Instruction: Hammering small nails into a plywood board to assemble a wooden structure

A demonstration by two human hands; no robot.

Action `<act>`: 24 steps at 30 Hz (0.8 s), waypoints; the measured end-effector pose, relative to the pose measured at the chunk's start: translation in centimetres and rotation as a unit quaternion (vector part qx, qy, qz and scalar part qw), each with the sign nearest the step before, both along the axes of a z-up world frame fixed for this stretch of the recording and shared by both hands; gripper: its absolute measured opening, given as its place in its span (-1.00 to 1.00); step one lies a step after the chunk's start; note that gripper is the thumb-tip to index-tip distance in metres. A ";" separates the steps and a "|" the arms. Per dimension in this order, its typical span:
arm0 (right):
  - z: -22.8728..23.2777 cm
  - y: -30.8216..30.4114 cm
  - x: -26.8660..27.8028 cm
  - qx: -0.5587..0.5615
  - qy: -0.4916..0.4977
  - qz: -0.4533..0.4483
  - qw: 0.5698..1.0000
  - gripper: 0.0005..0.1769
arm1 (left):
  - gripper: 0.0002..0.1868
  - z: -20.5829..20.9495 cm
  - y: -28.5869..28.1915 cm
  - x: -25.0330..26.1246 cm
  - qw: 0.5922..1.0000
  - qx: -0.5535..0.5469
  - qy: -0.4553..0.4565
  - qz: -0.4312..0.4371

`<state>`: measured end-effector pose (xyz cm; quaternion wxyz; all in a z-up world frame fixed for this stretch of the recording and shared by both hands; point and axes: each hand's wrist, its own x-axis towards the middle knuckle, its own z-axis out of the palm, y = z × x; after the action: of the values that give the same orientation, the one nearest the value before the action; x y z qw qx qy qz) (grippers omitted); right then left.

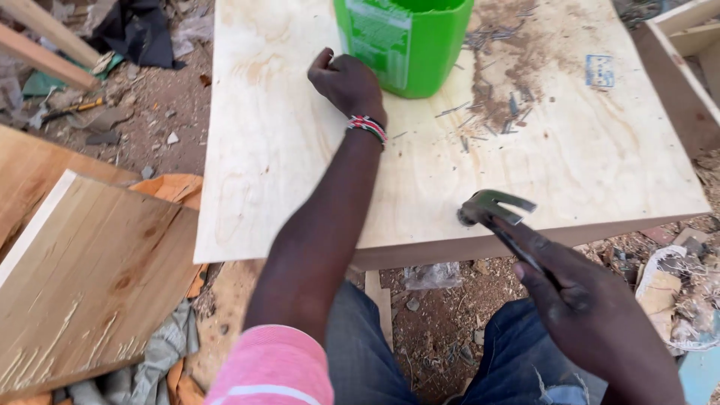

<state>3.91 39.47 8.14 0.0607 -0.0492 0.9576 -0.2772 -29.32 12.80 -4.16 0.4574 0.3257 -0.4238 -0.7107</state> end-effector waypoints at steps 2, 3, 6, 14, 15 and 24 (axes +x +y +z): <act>-0.3 -0.1 0.0 -0.018 -0.001 -0.006 1.000 -0.42 | -0.59 4.6 3.2 2.9 0.994 0.110 0.019 -0.008; -0.5 0.0 0.0 -0.034 -0.007 -0.005 0.999 -0.42 | -0.58 6.7 4.9 4.4 0.975 0.220 0.032 -0.009; -1.6 0.6 0.3 -0.047 0.015 0.011 0.999 -0.49 | -0.60 6.0 7.6 4.0 0.973 0.229 0.029 -0.019; -2.7 0.6 -0.1 -0.072 -0.023 -0.044 0.996 -0.51 | -0.35 5.3 8.2 -8.7 0.986 0.066 -0.071 -0.136; -3.0 0.4 -0.4 -0.082 -0.027 -0.052 0.995 -0.47 | -0.27 4.7 7.7 -11.6 0.976 -0.006 -0.141 -0.165; -1.6 -0.2 -1.0 -0.011 -0.124 -0.089 0.988 -0.37 | -0.68 7.2 -0.6 -9.0 0.870 -0.211 -0.007 -0.445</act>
<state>2.91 39.27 6.50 0.1530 0.0705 0.9401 -0.2963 -38.27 12.22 3.07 0.1477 0.0036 -0.6671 -0.7302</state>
